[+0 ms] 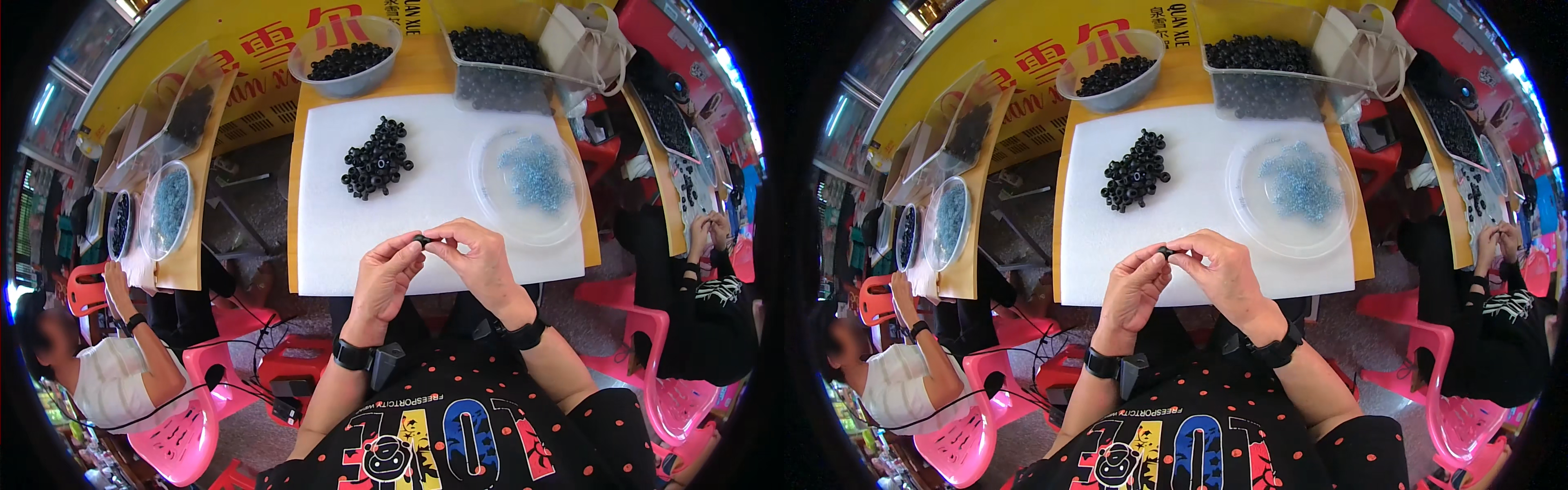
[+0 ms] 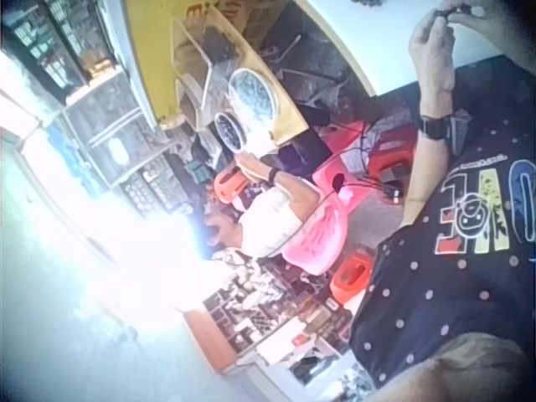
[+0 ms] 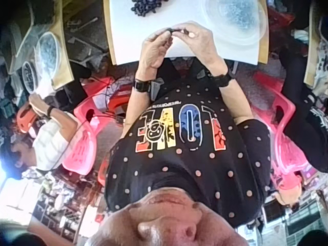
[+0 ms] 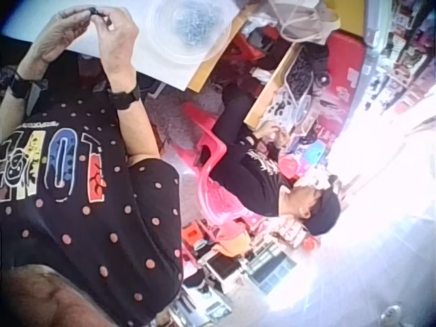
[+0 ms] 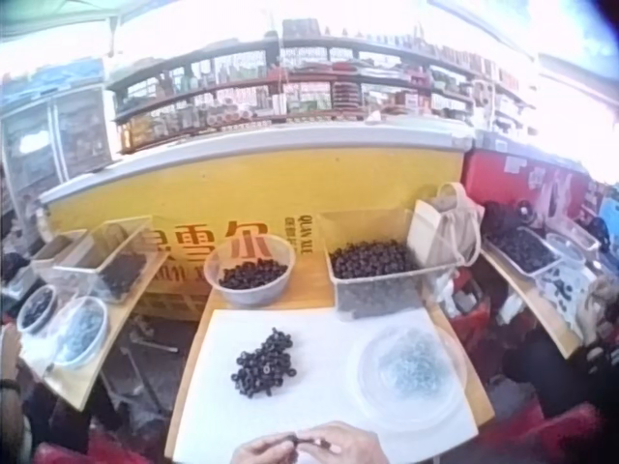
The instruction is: Inspecting and sorting small black O-rings or seals at a production workbench.
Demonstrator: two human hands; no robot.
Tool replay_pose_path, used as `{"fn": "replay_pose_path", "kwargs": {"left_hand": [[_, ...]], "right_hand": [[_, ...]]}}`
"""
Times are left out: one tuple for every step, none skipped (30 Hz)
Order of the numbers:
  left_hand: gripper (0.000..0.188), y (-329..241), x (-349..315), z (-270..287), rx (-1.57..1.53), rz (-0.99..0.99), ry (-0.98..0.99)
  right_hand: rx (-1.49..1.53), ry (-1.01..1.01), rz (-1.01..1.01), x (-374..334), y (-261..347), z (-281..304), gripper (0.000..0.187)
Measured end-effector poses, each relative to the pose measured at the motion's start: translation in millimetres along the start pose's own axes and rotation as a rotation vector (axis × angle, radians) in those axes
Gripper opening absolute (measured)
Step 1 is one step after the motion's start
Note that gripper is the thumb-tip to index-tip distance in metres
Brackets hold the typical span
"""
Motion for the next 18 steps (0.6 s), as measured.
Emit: {"fn": "replay_pose_path", "kwargs": {"left_hand": [[0.022, 0, 0, -1, 0.001, -0.006, 0.001], [0.022, 0, -1, -2, 0.014, -0.025, 0.006], [0.023, 0, -2, -2, 0.027, -0.044, 0.008], [0.023, 0, -3, -3, 0.04, -0.062, 0.01], [0.024, -1, -4, -4, 0.05, -0.086, 0.007], [0.024, -2, -5, -6, 0.061, -0.108, 0.006], [0.024, -3, -5, -7, 0.071, -0.129, 0.004], [0.025, -3, -5, -7, 0.088, -0.152, 0.001], [0.025, -4, -5, -8, 0.106, -0.176, 0.0], [0.025, -5, -5, -8, 0.123, -0.199, -0.002], [0.025, -5, -5, -7, 0.12, -0.198, -0.001], [0.025, -5, -5, -7, 0.117, -0.2, 0.001], [0.025, -6, -5, -6, 0.114, -0.202, 0.003], [0.024, -6, -6, -6, 0.095, -0.179, 0.005], [0.024, -7, -7, -5, 0.074, -0.159, 0.005], [0.024, -8, -8, -4, 0.052, -0.138, 0.004], [0.023, -9, -8, -4, 0.048, -0.114, 0.005], [0.022, -11, -8, -4, 0.043, -0.089, 0.009]], "right_hand": [[-0.001, -0.006, 0.018, 0, -4, 0, 0.018], [-0.003, -0.012, 0.036, -1, -5, 0, 0.017], [0.01, -0.017, 0.031, -2, -5, -1, 0.017], [0.023, -0.021, 0.026, -2, -4, -1, 0.016], [0.036, -0.026, 0.021, -3, -3, -2, 0.015], [0.049, -0.028, 0.002, -3, -3, -3, 0.015], [0.063, -0.03, -0.017, -4, -4, -4, 0.014], [0.076, -0.033, -0.037, -4, -4, -6, 0.014], [0.1, -0.03, -0.061, -5, -5, -8, 0.014], [0.123, -0.028, -0.086, -5, -5, -10, 0.014], [0.147, -0.025, -0.111, -6, -5, -11, 0.015], [0.148, -0.014, -0.111, -6, -4, -12, 0.016], [0.15, -0.002, -0.112, -6, -4, -13, 0.018], [0.151, 0.009, -0.112, -5, -3, -13, 0.019], [0.092, 0.041, -0.106, -5, 1, -12, 0.019], [0.032, 0.072, -0.1, -5, 8, -9, 0.018], [-0.028, 0.103, -0.094, -4, 12, -6, 0.018], [-0.104, 0.088, -0.037, -3, 12, -3, 0.017]]}}
Point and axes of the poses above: each hand's wrist, its own x-axis towards the middle knuckle, its own z-axis out of the back of the hand, y = z × x, the point moved 3 cm from there along x, towards the middle knuckle, and after that the axes turned 11 degrees about -z, right-handed, at the moved point
